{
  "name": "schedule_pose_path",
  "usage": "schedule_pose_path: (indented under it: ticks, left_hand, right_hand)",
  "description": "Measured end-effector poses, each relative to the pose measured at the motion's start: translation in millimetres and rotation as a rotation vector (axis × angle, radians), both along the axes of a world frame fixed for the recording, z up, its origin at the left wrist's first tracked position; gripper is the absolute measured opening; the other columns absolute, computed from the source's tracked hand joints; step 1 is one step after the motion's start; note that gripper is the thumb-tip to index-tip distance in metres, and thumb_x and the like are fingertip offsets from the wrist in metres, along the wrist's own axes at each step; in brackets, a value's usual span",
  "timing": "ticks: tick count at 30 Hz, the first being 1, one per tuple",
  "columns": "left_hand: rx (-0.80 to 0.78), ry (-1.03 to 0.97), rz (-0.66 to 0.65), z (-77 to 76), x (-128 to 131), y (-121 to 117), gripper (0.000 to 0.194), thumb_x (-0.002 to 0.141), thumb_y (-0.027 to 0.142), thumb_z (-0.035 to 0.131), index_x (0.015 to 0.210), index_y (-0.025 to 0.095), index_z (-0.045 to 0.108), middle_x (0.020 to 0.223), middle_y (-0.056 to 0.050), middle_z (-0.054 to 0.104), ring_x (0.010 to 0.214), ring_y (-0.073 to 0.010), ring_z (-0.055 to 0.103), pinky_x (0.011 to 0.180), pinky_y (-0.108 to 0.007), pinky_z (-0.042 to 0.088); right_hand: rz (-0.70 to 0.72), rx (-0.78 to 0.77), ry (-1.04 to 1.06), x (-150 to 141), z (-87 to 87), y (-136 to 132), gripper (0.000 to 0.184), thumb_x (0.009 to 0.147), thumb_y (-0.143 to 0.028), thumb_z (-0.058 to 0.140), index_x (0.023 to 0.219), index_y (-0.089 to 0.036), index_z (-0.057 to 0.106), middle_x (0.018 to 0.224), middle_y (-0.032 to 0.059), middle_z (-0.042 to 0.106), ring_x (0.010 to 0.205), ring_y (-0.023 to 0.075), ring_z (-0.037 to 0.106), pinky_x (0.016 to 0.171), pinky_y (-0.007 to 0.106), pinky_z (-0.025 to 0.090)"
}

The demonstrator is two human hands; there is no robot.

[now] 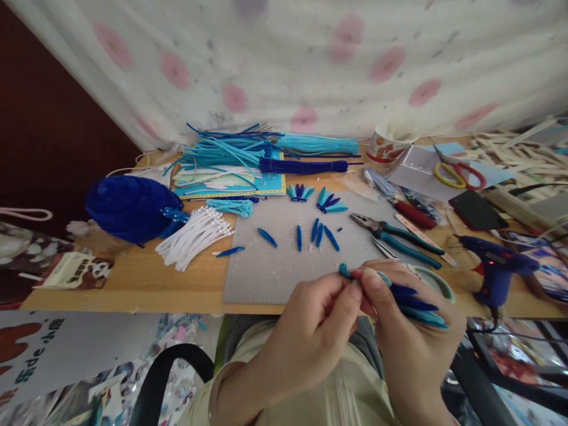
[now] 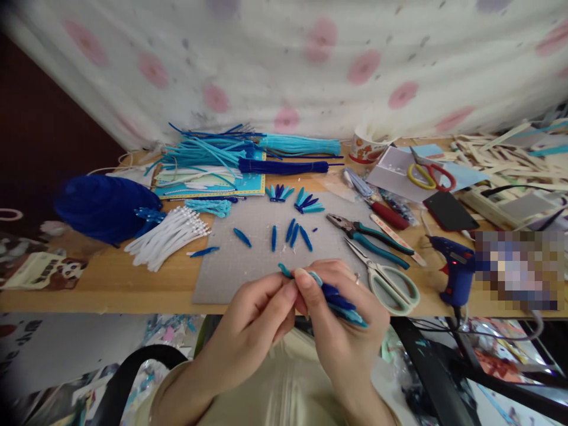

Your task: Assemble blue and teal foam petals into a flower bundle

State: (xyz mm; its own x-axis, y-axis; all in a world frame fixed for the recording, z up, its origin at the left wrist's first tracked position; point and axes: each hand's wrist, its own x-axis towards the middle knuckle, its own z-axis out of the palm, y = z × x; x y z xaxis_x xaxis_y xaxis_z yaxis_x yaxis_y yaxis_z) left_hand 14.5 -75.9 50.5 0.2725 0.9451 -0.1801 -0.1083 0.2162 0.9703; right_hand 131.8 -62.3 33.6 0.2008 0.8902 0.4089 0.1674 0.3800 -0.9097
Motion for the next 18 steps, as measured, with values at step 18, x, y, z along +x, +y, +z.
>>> schedule_pose_path:
  ticks: [18]
  left_hand:
    - [0.2, 0.381, 0.217, -13.5, 12, 4, 0.022, 0.081, 0.017, 0.049, 0.06, 0.019, 0.042, 0.052, 0.007, 0.037, 0.05, -0.0085, 0.033, 0.049, -0.026, 0.021]
  right_hand:
    - [-0.036, 0.154, -0.301, 6, -8.9, -2, 0.018, 0.075, -0.01, 0.07, 0.082, -0.027, 0.068, 0.074, 0.0015, 0.066, 0.072, 0.0223, 0.06, 0.074, 0.04, 0.046]
